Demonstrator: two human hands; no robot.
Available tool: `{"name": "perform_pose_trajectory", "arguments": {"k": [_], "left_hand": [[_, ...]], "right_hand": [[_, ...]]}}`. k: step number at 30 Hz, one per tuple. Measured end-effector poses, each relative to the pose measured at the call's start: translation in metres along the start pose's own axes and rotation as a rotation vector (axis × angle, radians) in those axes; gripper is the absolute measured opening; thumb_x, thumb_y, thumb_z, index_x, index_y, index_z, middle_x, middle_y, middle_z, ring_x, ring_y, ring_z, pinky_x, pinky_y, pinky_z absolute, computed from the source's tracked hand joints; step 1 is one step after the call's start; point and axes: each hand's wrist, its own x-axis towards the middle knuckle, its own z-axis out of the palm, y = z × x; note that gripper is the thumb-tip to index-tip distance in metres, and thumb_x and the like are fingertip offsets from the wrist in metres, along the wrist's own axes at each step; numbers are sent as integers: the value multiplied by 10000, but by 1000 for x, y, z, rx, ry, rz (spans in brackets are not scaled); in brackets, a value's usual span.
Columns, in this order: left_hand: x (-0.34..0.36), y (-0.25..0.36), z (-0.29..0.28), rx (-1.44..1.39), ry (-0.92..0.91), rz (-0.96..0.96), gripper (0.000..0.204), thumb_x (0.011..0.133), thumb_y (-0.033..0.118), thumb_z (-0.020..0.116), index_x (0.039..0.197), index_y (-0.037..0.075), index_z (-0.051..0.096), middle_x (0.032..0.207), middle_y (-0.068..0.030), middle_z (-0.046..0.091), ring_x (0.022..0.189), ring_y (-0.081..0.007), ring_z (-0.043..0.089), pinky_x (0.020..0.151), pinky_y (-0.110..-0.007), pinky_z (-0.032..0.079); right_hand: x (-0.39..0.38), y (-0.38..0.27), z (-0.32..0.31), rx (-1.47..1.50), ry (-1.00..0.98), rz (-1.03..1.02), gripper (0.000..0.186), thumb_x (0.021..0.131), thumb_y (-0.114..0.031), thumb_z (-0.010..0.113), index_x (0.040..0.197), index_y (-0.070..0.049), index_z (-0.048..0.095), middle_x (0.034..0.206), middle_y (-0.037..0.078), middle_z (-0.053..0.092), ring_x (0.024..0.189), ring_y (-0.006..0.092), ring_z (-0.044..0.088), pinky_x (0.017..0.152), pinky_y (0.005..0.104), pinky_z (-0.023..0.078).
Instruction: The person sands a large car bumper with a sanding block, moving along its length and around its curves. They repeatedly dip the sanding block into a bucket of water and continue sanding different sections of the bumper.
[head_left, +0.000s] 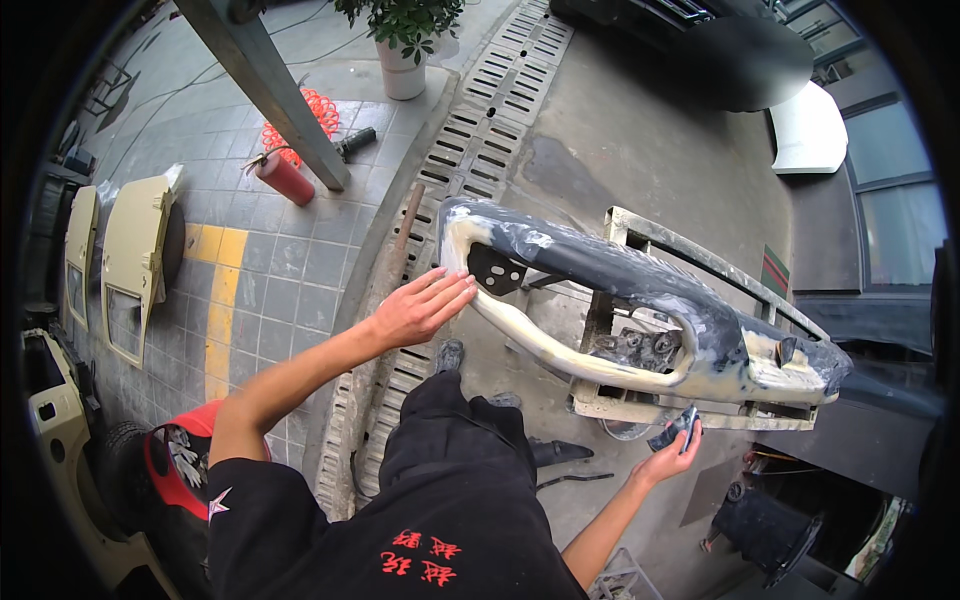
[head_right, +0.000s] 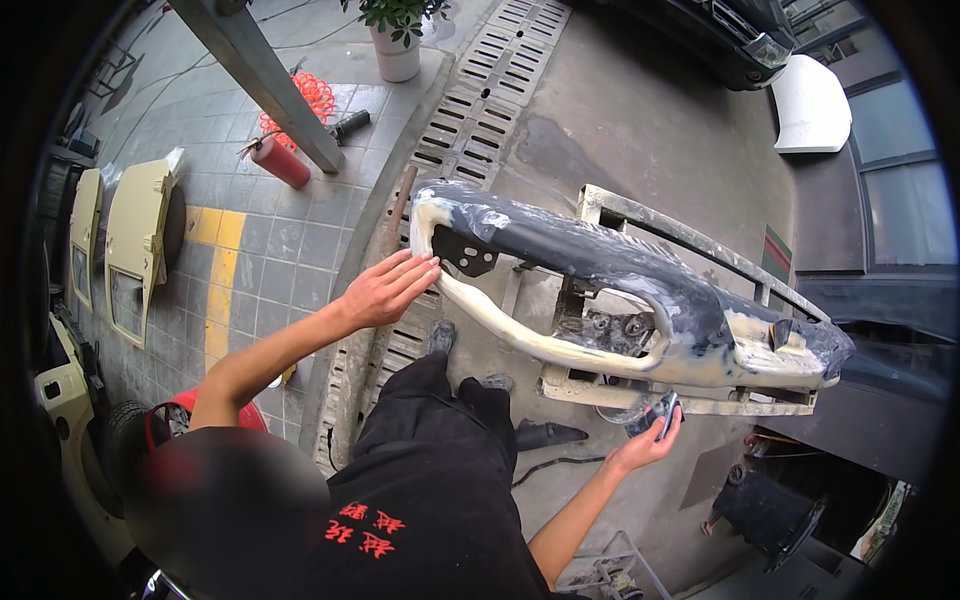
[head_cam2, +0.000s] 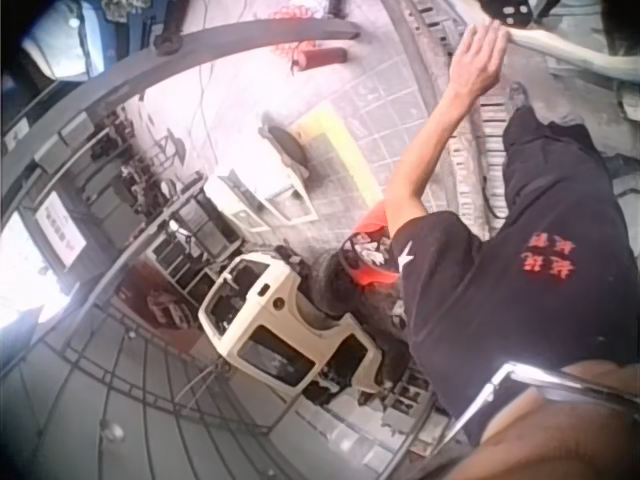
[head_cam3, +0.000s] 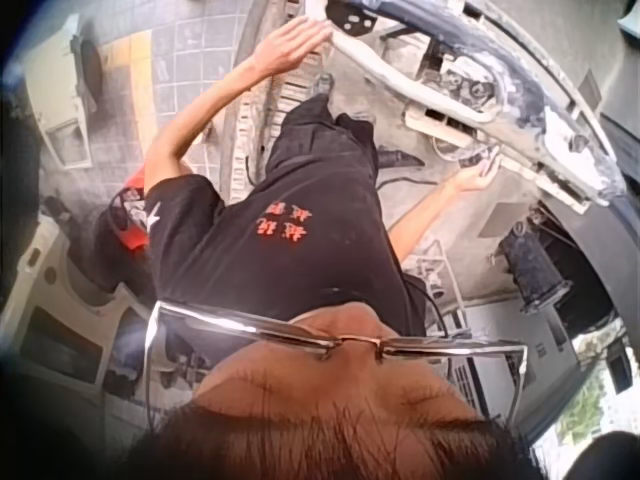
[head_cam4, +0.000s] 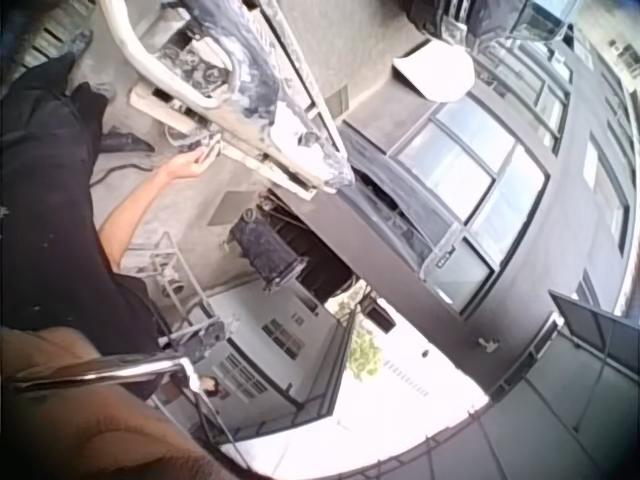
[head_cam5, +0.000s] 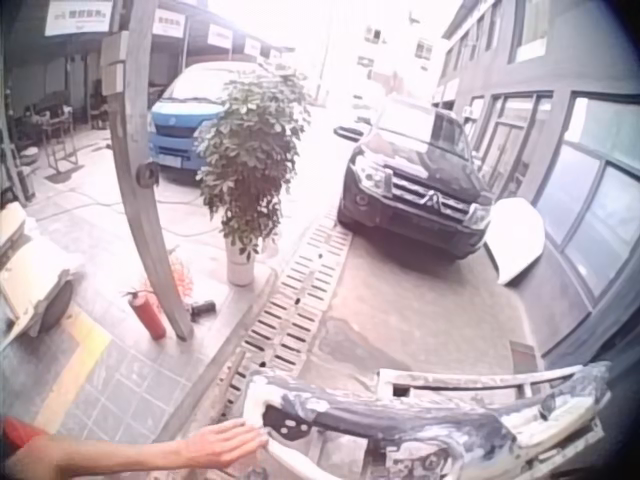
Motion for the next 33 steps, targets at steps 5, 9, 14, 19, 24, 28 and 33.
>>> {"name": "perform_pose_trajectory", "arguments": {"k": [5, 9, 14, 19, 24, 28, 33], "left_hand": [[1, -32, -7, 156, -91, 198, 538, 934, 159, 604, 1462, 64, 562, 1535, -84, 565, 1444, -222, 519, 1229, -456, 388], [13, -58, -16, 220, -124, 253, 527, 970, 207, 594, 1477, 79, 532, 1579, -73, 510, 1477, -252, 475, 1249, -450, 365], [16, -61, -16, 76, 22, 85, 474, 939, 192, 684, 1385, 51, 606, 1453, -120, 602, 1378, -278, 562, 1191, -454, 423], [28, -18, 17, -367, 262, -771, 851, 807, 348, 866, 1483, 10, 476, 1470, -213, 507, 1380, -380, 504, 1175, -481, 395], [35, -23, 36, -888, 169, -865, 1160, 750, 442, 910, 1614, -3, 276, 1642, -280, 287, 1539, -413, 307, 1263, -477, 281], [44, -46, 22, -696, 92, -759, 1074, 711, 457, 935, 1578, 98, 415, 1655, -292, 315, 1528, -419, 359, 1240, -491, 327], [47, -58, 24, -526, 202, -733, 726, 778, 428, 903, 1377, 90, 673, 1598, -269, 450, 1480, -403, 455, 1208, -485, 373]], "right_hand": [[1, 5, -5, 1, -14, -5, 379, 1025, -22, 506, 1391, 29, 592, 1441, 142, 581, 1249, 260, 599, 987, 409, 570], [0, 4, -6, 17, 9, 17, 381, 1027, -21, 502, 1394, 35, 588, 1441, 149, 579, 1249, 263, 600, 997, 413, 569], [0, 6, -11, 29, 33, 30, 382, 1027, -14, 495, 1395, 38, 587, 1439, 151, 580, 1251, 264, 599, 1003, 411, 569], [-2, 15, -13, -18, 35, 31, 382, 1025, -2, 489, 1390, 42, 591, 1436, 153, 582, 1239, 261, 605, 989, 410, 574], [1, 11, -11, 1, 52, 70, 386, 1025, -3, 491, 1396, 41, 589, 1435, 153, 584, 1230, 259, 610, 987, 401, 572], [3, 10, -11, 5, 35, 53, 392, 1030, -1, 483, 1408, 38, 578, 1441, 154, 579, 1234, 258, 606, 991, 410, 573], [5, 13, -12, 12, 28, 47, 393, 1040, 4, 470, 1418, 34, 573, 1450, 154, 570, 1240, 259, 599, 992, 423, 576]]}}
